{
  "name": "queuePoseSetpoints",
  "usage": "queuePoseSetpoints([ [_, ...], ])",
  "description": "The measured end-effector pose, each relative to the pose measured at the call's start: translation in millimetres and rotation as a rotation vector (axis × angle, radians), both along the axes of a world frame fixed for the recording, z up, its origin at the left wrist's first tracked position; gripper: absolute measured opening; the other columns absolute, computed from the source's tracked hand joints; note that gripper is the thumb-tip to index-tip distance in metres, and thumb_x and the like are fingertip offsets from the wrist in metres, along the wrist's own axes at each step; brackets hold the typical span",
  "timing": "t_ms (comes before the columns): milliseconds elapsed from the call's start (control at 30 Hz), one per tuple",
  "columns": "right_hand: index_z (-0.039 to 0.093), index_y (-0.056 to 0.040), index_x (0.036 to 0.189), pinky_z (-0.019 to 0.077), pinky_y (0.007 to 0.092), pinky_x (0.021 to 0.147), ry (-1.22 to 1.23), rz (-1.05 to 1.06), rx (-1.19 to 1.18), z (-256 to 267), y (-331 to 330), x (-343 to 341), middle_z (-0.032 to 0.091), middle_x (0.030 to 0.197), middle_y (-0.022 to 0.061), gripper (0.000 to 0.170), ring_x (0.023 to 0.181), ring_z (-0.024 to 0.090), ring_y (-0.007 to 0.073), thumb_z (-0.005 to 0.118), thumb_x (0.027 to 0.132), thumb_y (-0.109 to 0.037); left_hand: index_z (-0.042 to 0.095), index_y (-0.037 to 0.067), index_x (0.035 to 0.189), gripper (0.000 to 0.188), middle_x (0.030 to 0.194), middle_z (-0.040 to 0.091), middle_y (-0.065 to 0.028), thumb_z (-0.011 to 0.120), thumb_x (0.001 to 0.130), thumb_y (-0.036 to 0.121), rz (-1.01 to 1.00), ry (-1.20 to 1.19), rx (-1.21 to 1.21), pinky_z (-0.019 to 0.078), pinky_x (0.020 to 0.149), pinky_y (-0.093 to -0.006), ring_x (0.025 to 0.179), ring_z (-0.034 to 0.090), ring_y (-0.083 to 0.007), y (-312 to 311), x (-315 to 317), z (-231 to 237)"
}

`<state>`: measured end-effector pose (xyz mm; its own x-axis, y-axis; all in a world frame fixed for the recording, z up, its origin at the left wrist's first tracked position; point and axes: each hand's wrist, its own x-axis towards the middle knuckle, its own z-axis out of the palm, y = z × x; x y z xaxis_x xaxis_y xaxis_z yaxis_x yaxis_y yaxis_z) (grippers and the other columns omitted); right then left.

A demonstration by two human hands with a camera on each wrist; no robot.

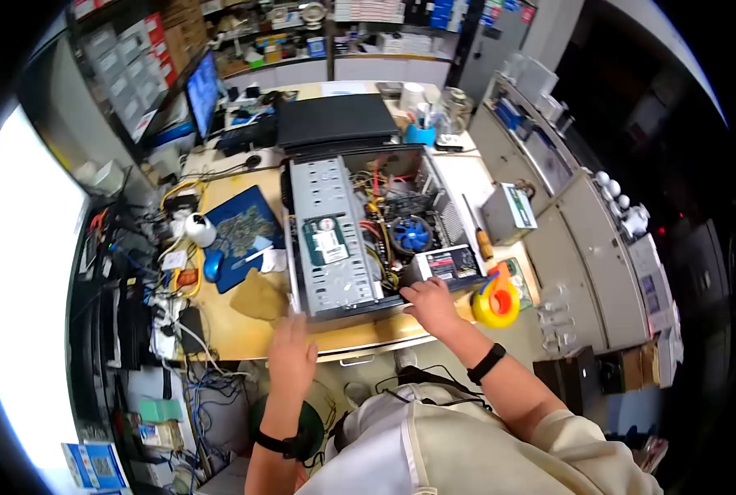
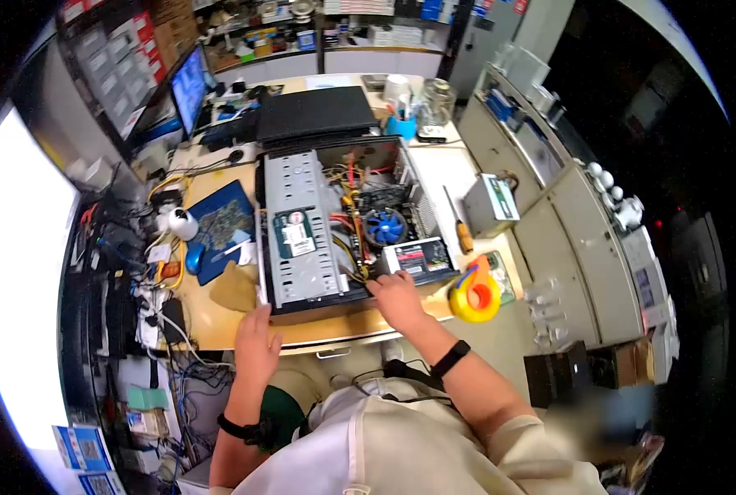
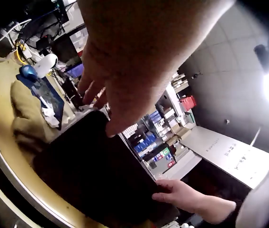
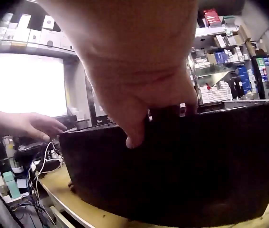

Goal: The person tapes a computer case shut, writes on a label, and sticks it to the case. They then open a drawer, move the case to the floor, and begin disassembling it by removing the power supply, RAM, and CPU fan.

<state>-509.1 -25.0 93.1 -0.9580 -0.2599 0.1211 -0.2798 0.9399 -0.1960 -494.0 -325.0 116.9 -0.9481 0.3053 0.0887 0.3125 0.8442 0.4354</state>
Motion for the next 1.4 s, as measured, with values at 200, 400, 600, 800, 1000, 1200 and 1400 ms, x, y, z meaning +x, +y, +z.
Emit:
queuePoseSetpoints([
  [200, 0.058, -0.0104, 0.100, 0.0359, 0.0412, 0.095, 0.004, -0.040, -0.090, -13, -2, 0, 0.059, 0.089, 0.0047, 0.030, 0.095, 0.057, 0.0220, 0.066, 0.073, -0.020, 0.043, 0.003, 0.129, 0.064, 0.142, 0.029, -0.0138, 0.067, 0.075, 0.026, -0.135, 0.271, -0.116, 0.0186, 0.107, -0.0509, 0.132, 0.024, -0.0352, 44, -17, 17],
  [400, 0.056, -0.0083, 0.109, 0.0354, 0.0398, 0.097, -0.043, -0.076, -0.062, -12, -4, 0, 0.061, 0.103, 0.0066, 0.039, 0.099, 0.057, 0.0210, 0.065, 0.072, -0.019, 0.036, 0.004, 0.135, 0.072, 0.146, 0.024, -0.0133, 0.066, 0.076, 0.031, -0.296, 0.216, -0.150, 0.0136, 0.108, -0.0503, 0.136, 0.018, -0.0336, 91, -23, 3],
  [600, 0.059, -0.0079, 0.086, 0.0380, 0.0391, 0.094, 0.169, -0.046, -0.138, -25, -2, 0, 0.063, 0.086, 0.0078, 0.015, 0.090, 0.059, 0.0231, 0.062, 0.074, -0.016, 0.025, 0.007, 0.141, 0.091, 0.148, 0.021, -0.0127, 0.070, 0.070, 0.042, -0.408, 0.038, -0.301, 0.0098, 0.109, -0.0490, 0.136, 0.019, -0.0294, 91, -33, -15],
  [800, 0.060, -0.0055, 0.089, 0.0374, 0.0418, 0.095, 0.181, -0.036, -0.093, -32, -1, -4, 0.062, 0.084, 0.0086, 0.014, 0.087, 0.060, 0.0253, 0.052, 0.079, -0.013, 0.022, 0.008, 0.142, 0.095, 0.148, 0.019, -0.0123, 0.070, 0.068, 0.045, -0.357, -0.072, -0.342, 0.0075, 0.110, -0.0477, 0.137, 0.015, -0.0297, 101, -31, -7],
  [1000, 0.055, -0.0014, 0.110, 0.0279, 0.0427, 0.104, 0.224, 0.037, -0.020, -35, 6, 3, 0.057, 0.110, 0.0165, 0.031, 0.108, 0.052, 0.0278, 0.046, 0.083, -0.014, 0.022, 0.008, 0.142, 0.098, 0.149, 0.017, -0.0137, 0.073, 0.065, 0.044, -0.227, -0.110, -0.394, 0.0057, 0.110, -0.0476, 0.138, 0.011, -0.0297, 111, -28, -13],
  [1200, 0.054, -0.0042, 0.105, 0.0296, 0.0411, 0.101, 0.325, 0.024, -0.125, -52, 3, 1, 0.056, 0.105, 0.0130, 0.027, 0.105, 0.051, 0.0262, 0.049, 0.081, -0.015, 0.019, 0.007, 0.141, 0.105, 0.147, 0.016, -0.0182, 0.076, 0.061, 0.046, -0.114, -0.076, -0.506, 0.0117, 0.108, -0.0515, 0.136, 0.013, -0.0351, 119, -23, -24],
  [1400, 0.054, -0.0044, 0.104, 0.0219, 0.0433, 0.107, 0.345, -0.029, -0.122, -53, 0, 4, 0.055, 0.108, 0.0128, 0.027, 0.112, 0.047, 0.0274, 0.049, 0.081, -0.017, 0.020, 0.004, 0.139, 0.110, 0.145, 0.015, -0.0226, 0.079, 0.056, 0.044, -0.088, -0.121, -0.602, 0.0174, 0.106, -0.0529, 0.134, 0.018, -0.0378, 123, -29, -24],
])
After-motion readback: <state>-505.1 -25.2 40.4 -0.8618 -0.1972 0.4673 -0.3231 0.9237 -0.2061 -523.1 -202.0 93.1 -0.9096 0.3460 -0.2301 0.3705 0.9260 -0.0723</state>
